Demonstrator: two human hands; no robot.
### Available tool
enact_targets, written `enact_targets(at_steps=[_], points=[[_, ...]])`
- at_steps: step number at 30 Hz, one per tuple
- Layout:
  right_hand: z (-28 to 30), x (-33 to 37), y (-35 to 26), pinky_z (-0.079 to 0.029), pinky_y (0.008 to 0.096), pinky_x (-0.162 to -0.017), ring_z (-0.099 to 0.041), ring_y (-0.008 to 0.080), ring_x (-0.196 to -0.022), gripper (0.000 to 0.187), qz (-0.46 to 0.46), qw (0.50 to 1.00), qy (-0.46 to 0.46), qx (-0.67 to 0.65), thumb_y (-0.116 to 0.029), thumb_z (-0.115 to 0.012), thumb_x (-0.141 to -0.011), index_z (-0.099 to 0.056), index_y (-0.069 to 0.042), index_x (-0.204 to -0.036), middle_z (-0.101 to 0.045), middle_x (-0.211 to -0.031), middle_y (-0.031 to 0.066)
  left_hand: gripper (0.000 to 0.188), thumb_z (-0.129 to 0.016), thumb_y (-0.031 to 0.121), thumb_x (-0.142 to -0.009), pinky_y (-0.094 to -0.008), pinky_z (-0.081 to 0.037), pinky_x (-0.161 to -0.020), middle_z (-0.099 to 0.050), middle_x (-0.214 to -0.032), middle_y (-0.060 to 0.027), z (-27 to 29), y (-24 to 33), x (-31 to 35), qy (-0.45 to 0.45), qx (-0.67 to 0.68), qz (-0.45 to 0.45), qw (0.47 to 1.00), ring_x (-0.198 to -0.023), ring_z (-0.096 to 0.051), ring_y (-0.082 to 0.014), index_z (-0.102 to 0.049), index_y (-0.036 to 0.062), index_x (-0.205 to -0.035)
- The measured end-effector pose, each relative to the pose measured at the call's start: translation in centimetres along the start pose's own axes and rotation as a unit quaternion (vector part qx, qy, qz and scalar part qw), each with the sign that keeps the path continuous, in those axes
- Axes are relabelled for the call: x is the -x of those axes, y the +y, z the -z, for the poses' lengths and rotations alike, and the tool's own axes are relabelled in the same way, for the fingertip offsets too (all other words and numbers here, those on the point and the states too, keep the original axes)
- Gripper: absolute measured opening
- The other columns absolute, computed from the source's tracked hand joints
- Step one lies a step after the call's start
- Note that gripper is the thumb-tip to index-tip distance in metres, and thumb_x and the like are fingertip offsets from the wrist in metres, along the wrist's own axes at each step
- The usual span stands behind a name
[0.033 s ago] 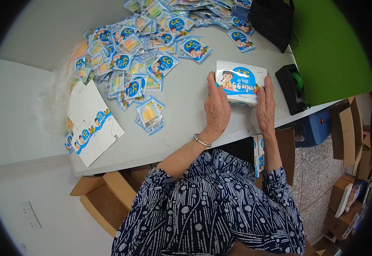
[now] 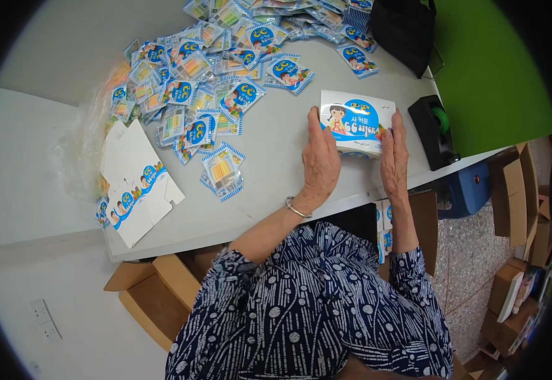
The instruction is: Sorting small blue product packets and placing them into cardboard boxes on a table.
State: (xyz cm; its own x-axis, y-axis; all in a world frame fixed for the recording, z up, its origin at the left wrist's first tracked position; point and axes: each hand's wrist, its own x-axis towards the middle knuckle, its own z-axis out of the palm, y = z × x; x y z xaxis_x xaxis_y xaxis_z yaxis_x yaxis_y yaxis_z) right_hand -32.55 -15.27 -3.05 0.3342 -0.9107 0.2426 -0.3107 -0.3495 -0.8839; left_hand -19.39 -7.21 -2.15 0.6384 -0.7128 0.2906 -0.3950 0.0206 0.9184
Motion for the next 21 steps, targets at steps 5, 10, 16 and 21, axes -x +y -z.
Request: enact_targets(at_steps=[5,10,16,21], points=[[0.5,0.1,0.7,-0.020,0.0348,-0.116,-0.028,0.0288,-0.142,0.055,-0.020,1.000,-0.001,-0.003,-0.032,-0.037,-0.103,-0.030,0.003,-0.146,-0.028,-0.153,0.0191,0.048,-0.048,0.022,-0.099,-0.0459,-0.045,-0.089,-0.061,-0.110,-0.0296,1.9,0.3,-4.6,-0.177,0.124,0.094,0.972,-0.102,-0.060,-0.0448,-0.034,-0.0037,-0.136],[0.3,-0.5,-0.7,-0.028,0.0324,-0.112,-0.036,0.0305,-0.137,0.057,-0.034,0.994,-0.031,-0.098,-0.030,-0.041,-0.102,-0.027,0.004,-0.145,-0.031,-0.149,0.0247,0.040,-0.056,0.030,-0.095,-0.0426,-0.047,-0.084,-0.066,-0.099,-0.0238,0.4,-2.0,-8.6,-0.139,-0.060,-0.008,0.988,-0.095,-0.064,-0.0378,-0.049,0.0013,-0.121],[-1.0,1.3,1.8,-0.027,0.0385,-0.112,-0.035,0.0381,-0.136,0.070,-0.064,0.962,0.107,-0.244,-0.037,-0.054,-0.097,-0.026,0.008,-0.142,-0.034,-0.144,0.0313,0.032,-0.057,0.028,-0.094,-0.0373,-0.050,-0.077,-0.065,-0.103,-0.0216,1.3,-0.8,-6.2,-0.156,0.010,0.022,0.988,-0.086,-0.066,-0.0303,-0.056,-0.0005,-0.109],[3.4,2.3,-0.8,-0.030,0.0345,-0.110,-0.041,0.0288,-0.132,0.079,-0.147,0.969,-0.085,-0.180,-0.033,-0.066,-0.087,-0.027,0.002,-0.146,-0.042,-0.141,0.0244,0.028,-0.056,0.021,-0.096,-0.0401,-0.048,-0.092,-0.049,-0.132,-0.0192,2.9,-0.2,-0.4,-0.131,0.117,0.026,0.984,-0.112,-0.058,-0.0309,-0.052,-0.0013,-0.113]])
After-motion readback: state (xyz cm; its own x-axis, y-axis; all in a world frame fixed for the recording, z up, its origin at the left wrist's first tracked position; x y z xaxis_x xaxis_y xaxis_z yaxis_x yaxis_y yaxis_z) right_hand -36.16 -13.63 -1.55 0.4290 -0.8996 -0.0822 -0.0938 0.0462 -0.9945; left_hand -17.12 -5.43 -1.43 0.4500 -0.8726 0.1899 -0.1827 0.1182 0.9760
